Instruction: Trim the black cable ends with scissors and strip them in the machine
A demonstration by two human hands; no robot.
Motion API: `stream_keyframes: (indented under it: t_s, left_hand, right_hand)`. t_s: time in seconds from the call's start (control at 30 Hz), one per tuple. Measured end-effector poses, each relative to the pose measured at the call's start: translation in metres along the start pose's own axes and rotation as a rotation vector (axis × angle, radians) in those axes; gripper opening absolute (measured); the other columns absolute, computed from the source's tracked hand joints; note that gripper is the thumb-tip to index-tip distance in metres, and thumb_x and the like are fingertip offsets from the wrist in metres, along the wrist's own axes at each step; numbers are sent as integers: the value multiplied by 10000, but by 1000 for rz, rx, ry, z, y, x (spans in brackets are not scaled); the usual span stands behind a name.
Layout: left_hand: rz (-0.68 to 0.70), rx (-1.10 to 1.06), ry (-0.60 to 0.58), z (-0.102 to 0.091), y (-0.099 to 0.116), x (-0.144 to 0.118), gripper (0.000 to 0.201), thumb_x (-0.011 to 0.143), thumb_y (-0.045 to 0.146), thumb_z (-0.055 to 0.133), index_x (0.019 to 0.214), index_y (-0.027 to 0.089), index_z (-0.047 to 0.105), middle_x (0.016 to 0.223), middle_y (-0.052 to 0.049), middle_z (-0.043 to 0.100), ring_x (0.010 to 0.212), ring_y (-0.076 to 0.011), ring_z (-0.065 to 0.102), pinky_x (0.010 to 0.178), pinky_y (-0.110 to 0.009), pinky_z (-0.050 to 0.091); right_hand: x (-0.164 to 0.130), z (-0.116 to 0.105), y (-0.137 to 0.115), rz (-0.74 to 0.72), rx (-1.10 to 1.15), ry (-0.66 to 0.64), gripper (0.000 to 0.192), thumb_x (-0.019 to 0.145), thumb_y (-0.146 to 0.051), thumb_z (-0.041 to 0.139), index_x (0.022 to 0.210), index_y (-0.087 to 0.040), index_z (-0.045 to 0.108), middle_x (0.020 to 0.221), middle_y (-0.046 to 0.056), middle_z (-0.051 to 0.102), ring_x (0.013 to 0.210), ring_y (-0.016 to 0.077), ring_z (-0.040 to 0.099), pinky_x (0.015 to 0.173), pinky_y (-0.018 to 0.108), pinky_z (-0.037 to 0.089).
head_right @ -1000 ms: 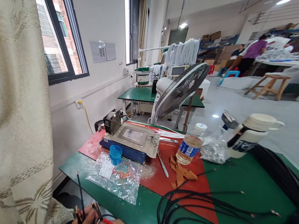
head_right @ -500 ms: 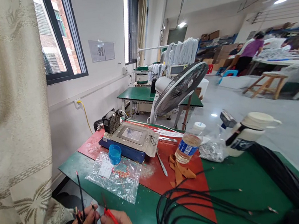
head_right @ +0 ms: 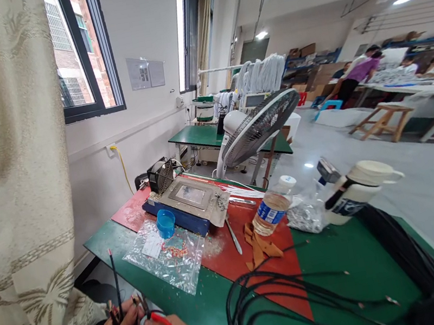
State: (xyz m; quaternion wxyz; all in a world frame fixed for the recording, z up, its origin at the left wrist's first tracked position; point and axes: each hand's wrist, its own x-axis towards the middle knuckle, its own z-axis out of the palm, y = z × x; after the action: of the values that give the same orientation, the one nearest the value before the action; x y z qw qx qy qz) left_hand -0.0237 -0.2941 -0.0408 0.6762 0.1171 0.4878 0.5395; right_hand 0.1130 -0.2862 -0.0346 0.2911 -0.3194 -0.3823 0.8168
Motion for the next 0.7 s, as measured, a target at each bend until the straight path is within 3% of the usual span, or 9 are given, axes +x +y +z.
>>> stream_keyframes:
  t_s: [0.1,0.27,0.7]
  left_hand:
    - [-1,15,6,0,-1,1,247,510,263,791,745,221,727,528,42,584,516,-82,551,531,-145,479]
    - [-13,18,21,1,0,0,271,489,280,801,731,184,725,655,-15,682,671,-133,625,604,-165,507]
    - [-8,-13,36,-2,-2,1,235,504,243,796,721,192,720,660,4,698,652,-125,625,594,-155,504]
  right_hand:
    - [0,0,0,-10,-19,3,504,684,-629,549,551,-143,519,488,-16,441,463,82,397,473,214,265]
    - [-7,6,-7,0,-1,17,478,689,-604,566,585,-139,528,526,-10,455,494,84,409,506,212,291]
    - [-13,10,-11,-37,11,68,476,685,-601,576,578,-140,519,525,-15,450,491,79,393,513,214,280]
